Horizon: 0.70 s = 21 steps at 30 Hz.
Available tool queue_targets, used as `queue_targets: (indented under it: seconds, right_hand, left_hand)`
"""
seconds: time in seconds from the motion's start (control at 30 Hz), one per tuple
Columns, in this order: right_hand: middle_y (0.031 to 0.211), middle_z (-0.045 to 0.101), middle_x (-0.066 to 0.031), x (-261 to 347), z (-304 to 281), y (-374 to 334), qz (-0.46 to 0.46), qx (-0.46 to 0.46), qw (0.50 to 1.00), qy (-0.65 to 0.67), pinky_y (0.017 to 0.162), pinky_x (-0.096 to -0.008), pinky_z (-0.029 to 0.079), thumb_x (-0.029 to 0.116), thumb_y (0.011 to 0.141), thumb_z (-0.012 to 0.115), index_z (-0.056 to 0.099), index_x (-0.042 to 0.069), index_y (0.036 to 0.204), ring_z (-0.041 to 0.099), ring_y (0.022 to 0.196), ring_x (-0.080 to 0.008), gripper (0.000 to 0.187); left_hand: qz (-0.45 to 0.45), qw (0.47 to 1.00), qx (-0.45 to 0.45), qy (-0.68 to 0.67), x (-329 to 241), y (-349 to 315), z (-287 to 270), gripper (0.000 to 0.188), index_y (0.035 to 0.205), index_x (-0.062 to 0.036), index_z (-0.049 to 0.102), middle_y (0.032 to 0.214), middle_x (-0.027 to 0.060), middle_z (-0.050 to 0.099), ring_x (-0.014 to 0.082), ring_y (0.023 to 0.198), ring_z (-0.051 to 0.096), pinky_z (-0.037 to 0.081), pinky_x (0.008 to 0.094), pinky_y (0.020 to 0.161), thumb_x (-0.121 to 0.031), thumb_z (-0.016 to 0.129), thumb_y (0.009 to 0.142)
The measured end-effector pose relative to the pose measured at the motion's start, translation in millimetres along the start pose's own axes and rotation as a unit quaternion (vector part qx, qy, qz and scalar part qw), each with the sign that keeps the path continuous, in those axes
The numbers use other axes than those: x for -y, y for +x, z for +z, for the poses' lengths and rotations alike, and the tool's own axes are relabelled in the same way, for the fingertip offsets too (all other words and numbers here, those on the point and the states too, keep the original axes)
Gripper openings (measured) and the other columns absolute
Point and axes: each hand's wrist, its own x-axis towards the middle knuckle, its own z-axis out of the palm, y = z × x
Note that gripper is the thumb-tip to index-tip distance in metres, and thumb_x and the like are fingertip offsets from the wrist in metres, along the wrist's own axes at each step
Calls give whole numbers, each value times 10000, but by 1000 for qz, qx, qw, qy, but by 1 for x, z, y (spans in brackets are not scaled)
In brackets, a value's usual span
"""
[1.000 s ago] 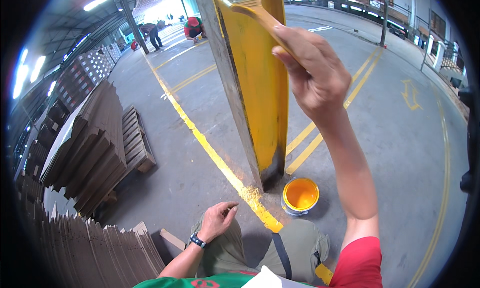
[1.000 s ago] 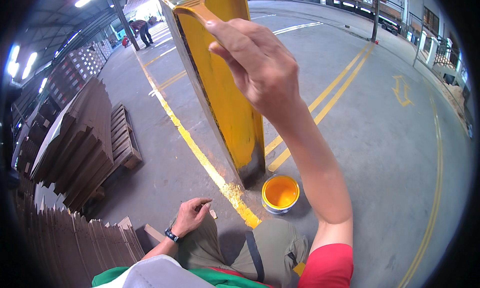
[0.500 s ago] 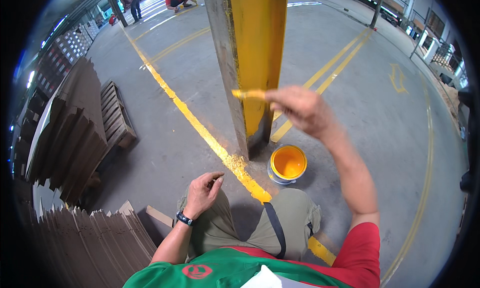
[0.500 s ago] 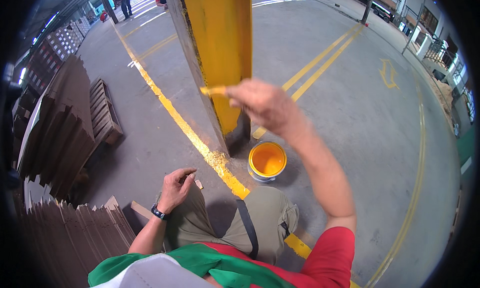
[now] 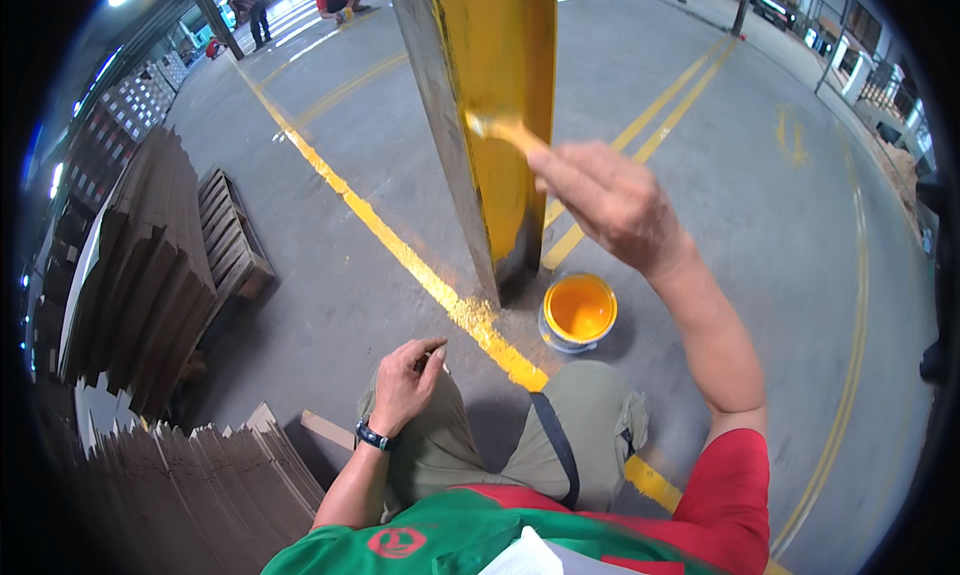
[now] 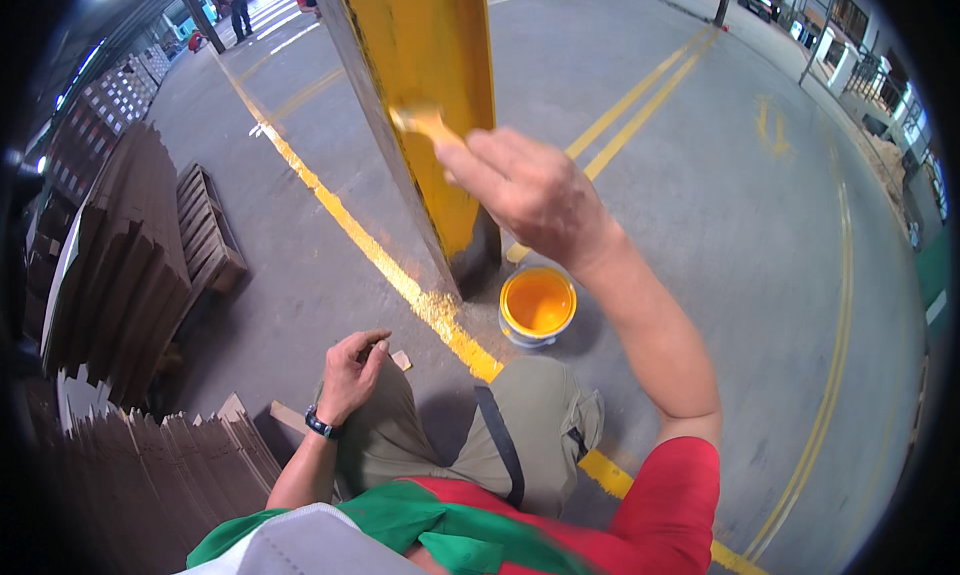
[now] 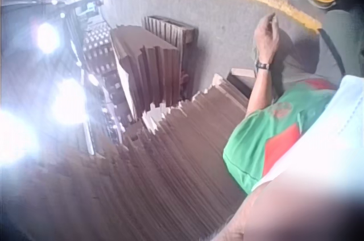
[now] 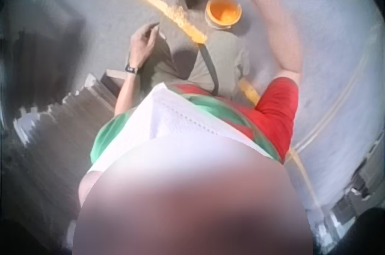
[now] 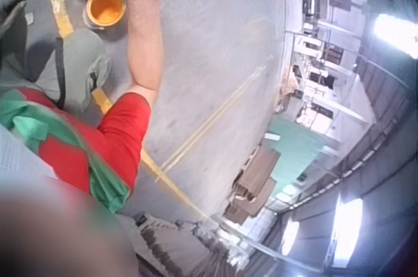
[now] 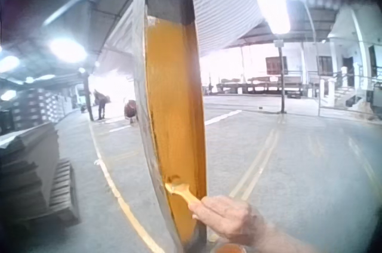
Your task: The person kneels on the floor and paints a vertical metal pillar yellow using a brush and a paint bucket. They repeatedly dip the brush into the bucket and apply paint to the pillar's surface, working from the bottom upward.
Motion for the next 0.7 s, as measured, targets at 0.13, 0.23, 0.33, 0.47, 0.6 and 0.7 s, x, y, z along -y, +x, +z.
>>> queue_targets:
  seconds: [0.13,0.23,0.33,0.47,0.6,0.7]
  right_hand:
    - [948,733,-172,13,-7,-100,277,151,943,102,710,-382,576,146,916,737,739,38,1152,707,824,-336,260]
    - [959,752,-182,12,-11,-179,435,241,854,152,731,-414,557,266,959,688,745,26,1093,711,859,-371,281]
    - [974,751,-200,15,32,-241,471,398,778,118,782,-452,558,308,955,685,754,49,1100,713,892,-395,305]
    - [988,753,-200,26,95,-298,486,460,736,105,844,-490,562,274,917,705,764,52,1039,716,948,-401,261]
    - [967,747,-209,31,127,-326,458,495,732,96,839,-493,556,272,922,689,758,49,1019,707,958,-404,253]
    - [957,747,-212,29,121,-326,476,476,730,120,834,-486,555,268,930,680,758,42,1032,709,947,-406,259]
  left_hand:
    - [6,1000,-11,4,8,0,2,186,1122,-26,751,801,121,680,159,680,621,494,305,644,-108,678,972]
    - [30,999,-24,-29,16,0,11,183,1132,-19,752,844,97,711,139,731,633,504,280,679,-107,678,989]
    - [5,1000,-14,-8,17,1,13,186,1134,-15,751,895,92,734,138,775,655,515,270,710,-119,677,1000]
    - [-9,1000,-2,10,10,2,14,196,1141,-9,747,927,101,746,131,802,671,525,273,725,-128,685,998]
    - [-2,1000,-16,7,9,2,15,198,1142,-8,746,928,96,747,127,797,671,527,274,720,-130,687,998]
    - [-11,1000,-18,-1,10,1,15,198,1143,-8,746,930,93,747,127,797,673,529,274,721,-130,687,998]
